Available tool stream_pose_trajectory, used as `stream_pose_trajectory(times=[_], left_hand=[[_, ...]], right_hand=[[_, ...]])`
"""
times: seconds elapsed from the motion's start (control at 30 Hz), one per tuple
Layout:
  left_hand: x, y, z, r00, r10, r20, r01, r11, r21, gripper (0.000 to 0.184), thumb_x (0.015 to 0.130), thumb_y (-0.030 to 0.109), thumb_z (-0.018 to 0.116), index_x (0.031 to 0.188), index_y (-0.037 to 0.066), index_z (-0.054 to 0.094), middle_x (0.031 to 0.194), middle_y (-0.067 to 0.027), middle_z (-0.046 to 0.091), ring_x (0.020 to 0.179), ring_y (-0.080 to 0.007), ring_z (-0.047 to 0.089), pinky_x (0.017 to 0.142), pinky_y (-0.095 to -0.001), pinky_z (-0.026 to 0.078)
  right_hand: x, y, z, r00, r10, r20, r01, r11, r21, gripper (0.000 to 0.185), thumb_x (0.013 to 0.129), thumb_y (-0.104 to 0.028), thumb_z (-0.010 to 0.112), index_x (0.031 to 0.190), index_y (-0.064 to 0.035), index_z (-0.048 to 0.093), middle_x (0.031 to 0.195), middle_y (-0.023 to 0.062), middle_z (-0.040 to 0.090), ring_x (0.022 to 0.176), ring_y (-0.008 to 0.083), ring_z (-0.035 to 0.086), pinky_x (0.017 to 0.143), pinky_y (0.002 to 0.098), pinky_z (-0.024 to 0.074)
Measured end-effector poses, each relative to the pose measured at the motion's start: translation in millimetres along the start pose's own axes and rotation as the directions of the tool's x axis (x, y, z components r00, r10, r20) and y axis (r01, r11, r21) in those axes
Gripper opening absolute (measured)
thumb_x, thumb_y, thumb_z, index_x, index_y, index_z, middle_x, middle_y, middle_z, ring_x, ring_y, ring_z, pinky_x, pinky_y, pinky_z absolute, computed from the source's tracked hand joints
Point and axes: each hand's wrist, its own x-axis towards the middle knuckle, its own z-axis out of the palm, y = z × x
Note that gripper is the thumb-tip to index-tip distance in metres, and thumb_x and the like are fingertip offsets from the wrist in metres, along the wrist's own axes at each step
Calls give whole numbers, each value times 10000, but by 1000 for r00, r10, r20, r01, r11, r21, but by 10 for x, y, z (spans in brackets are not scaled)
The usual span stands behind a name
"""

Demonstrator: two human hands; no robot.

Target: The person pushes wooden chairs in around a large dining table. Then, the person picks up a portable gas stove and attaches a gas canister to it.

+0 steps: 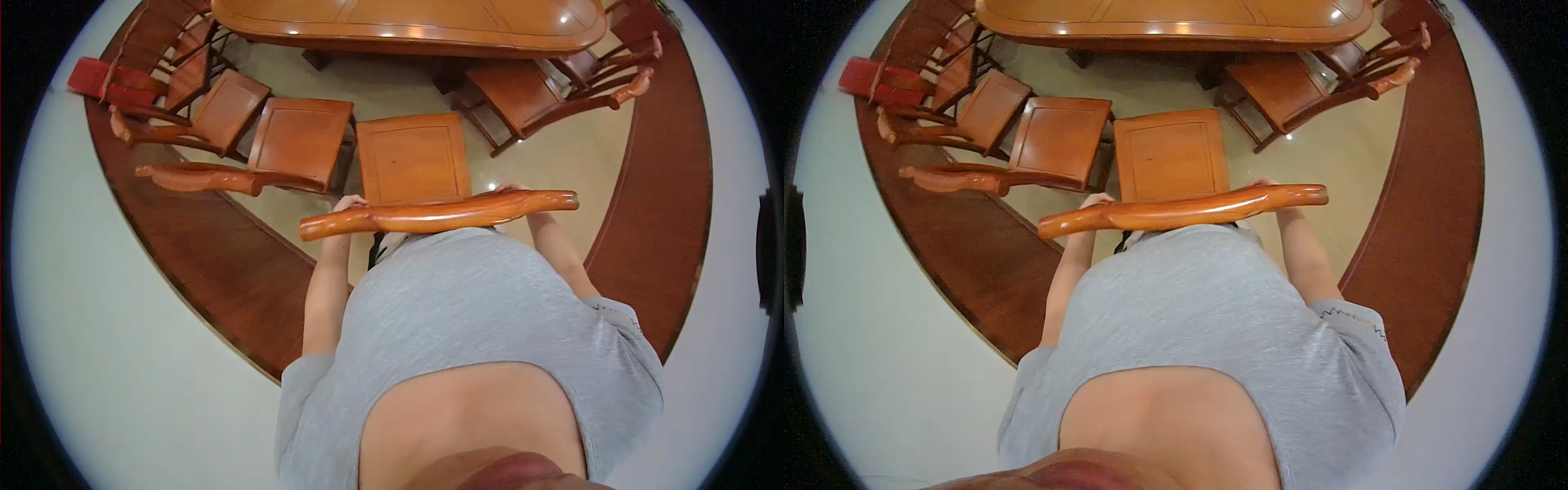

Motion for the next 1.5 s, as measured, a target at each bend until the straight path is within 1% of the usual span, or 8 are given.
stream_pose_trajectory(times=[0.1,0.4,0.67,0.73,0.83,1.0,1.07,1.5], left_hand=[[-174,164,275,922,-344,176,366,923,-115,269,805,199,479,822,-31,617,816,-180,677,660,-281,649,675,-400,532],[-55,579,211,998,-53,-36,48,991,-123,169,768,196,595,692,45,606,680,-111,644,613,-221,628,605,-339,528],[472,1156,294,993,118,-30,-120,992,-49,173,775,203,613,708,43,621,700,-104,648,614,-210,625,597,-316,524],[656,1322,251,991,125,42,-125,992,-3,162,775,206,626,753,45,632,734,-105,654,643,-207,633,606,-317,528],[1122,1471,242,999,36,8,-36,998,-45,147,766,196,639,765,50,635,743,-102,658,647,-210,635,603,-322,530],[1054,1979,941,980,-114,-163,87,982,-168,146,758,158,619,718,20,590,719,-121,636,625,-202,613,571,-316,516],[1208,2351,994,951,-297,-88,285,950,-125,141,767,139,594,695,29,545,698,-128,613,630,-197,606,564,-313,513],[1695,2942,1249,893,-449,4,415,823,-388,145,807,121,573,771,13,484,748,-107,563,670,-168,583,589,-256,523]], right_hand=[[196,435,-327,993,-44,110,40,998,40,465,881,-386,518,1130,7,531,1055,169,623,935,275,625,807,405,530],[256,-548,408,983,-182,24,183,978,-97,249,871,-248,553,995,-38,601,987,137,654,886,252,632,833,398,512],[1013,-556,26,987,106,-118,-92,988,122,324,896,-312,520,1034,-25,583,969,143,652,857,243,634,826,360,515],[1012,-577,105,760,-594,263,620,784,-21,316,896,-298,529,1041,-21,574,1005,165,640,903,259,629,844,370,512],[1294,-989,-180,996,-93,-1,92,989,114,291,887,-272,540,1024,-19,580,998,171,638,917,264,621,839,379,511],[1481,-1308,-199,979,-198,43,189,969,161,245,900,-200,546,1100,-58,547,1023,171,623,943,249,616,853,378,508],[1744,-1307,-318,894,-440,88,448,875,-182,236,900,-181,545,1106,-65,542,1003,169,622,933,239,619,841,358,515],[1934,-1899,-165,931,-363,47,350,920,176,221,913,-225,521,1048,-57,568,944,137,636,859,219,634,807,357,524]])
